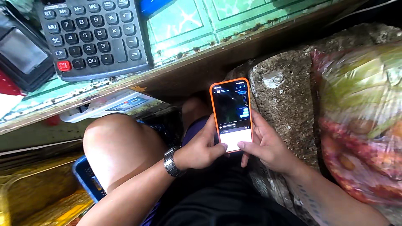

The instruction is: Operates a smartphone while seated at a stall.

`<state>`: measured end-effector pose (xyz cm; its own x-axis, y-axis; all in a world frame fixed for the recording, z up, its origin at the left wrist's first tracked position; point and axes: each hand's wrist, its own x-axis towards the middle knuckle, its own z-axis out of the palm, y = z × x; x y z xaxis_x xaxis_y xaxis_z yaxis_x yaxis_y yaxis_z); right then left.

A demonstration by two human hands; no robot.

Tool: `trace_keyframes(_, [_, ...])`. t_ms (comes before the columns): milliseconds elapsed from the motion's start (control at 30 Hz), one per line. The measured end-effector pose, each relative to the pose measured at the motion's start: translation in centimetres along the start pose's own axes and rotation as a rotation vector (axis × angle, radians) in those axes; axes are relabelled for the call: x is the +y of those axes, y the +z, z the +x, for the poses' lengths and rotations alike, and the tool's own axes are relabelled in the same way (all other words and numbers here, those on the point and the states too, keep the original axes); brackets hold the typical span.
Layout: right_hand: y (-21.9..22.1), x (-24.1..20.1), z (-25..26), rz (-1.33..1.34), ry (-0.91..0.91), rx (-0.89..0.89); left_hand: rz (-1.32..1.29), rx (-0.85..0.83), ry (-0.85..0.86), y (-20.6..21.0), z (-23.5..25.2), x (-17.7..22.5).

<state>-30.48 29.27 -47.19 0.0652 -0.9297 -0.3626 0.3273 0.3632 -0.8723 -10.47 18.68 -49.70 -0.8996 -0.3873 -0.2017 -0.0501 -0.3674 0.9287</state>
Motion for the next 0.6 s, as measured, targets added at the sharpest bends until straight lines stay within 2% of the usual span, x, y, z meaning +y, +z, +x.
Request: trace_keyframes(600, [-0.69,0.64,0.08,0.076,-0.066,-0.113,0.068,0.058,-0.005,0.14,0.08,0.02])
